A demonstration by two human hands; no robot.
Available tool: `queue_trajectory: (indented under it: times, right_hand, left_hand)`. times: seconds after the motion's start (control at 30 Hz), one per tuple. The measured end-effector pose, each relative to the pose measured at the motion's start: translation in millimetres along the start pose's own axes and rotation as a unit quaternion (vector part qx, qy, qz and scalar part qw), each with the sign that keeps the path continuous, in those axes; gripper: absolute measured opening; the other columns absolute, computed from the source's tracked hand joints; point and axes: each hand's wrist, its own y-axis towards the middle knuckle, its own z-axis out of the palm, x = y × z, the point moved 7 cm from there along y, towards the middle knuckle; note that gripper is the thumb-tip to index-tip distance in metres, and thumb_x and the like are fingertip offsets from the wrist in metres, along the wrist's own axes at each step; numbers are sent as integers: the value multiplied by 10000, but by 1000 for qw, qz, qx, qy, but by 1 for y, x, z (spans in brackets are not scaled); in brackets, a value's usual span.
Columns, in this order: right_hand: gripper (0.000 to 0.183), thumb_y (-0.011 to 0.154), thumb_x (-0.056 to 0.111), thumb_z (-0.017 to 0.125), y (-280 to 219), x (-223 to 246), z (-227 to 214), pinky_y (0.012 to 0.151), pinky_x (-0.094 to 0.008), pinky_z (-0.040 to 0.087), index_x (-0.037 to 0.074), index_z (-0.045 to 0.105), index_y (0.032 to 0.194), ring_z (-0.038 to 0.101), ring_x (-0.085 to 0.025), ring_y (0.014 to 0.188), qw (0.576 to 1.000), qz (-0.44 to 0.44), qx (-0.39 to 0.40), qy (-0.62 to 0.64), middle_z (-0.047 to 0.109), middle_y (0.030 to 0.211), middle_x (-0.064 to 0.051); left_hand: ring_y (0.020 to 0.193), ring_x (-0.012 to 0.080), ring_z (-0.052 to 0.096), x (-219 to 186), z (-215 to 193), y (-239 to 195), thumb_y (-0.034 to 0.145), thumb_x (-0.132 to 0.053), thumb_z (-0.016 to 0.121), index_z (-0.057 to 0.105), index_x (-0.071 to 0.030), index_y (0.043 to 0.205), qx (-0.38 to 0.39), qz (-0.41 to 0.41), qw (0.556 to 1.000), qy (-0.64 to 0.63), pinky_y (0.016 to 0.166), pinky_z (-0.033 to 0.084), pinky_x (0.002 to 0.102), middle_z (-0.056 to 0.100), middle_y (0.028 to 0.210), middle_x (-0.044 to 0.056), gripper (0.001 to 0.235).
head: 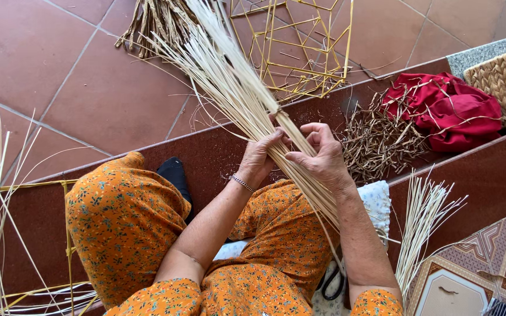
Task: The person sits on the floor and uses a knife to split and trim dried plant stalks into thin strips. They repeatedly scrape the stalks, separate the strips, and gather them into a bundle, discarding excess material onto the floor.
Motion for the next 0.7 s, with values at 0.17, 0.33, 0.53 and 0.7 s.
queue_trajectory:
  times: [0.17,0.33,0.53,0.7]
  right_hand:
    - [221,945,159,736,1,-6,10,630,-224,588,45,673,1123,689,-62,767,999,32,20,-22,740,903,-28]
    - [107,978,161,720,2,-27,5,556,-226,504,72,718,1036,582,-61,656,996,63,18,-57,698,816,-29]
    - [133,1029,179,678,6,-11,-17,487,-207,522,51,650,1008,607,-68,664,993,-78,-83,-41,684,919,-36]
    - [143,1141,170,622,12,9,-59,540,-190,586,44,573,1188,677,-56,725,974,-148,-123,-119,698,919,-30]
  left_hand:
    - [884,136,722,1,0,1,863,-35,768,556,24,1350,13,-13,999,-27,842,634,318,780,1126,91,534]
    - [819,162,723,6,-7,1,867,-81,810,672,-31,1160,-3,-8,1000,4,753,628,337,736,944,90,328]
    - [834,152,747,1,-10,4,871,-102,783,650,-62,1032,-52,-2,998,20,748,645,346,757,893,81,213]
    - [684,169,714,14,-26,8,890,-162,695,578,-106,1022,-109,-44,992,-53,702,620,376,709,761,73,185]
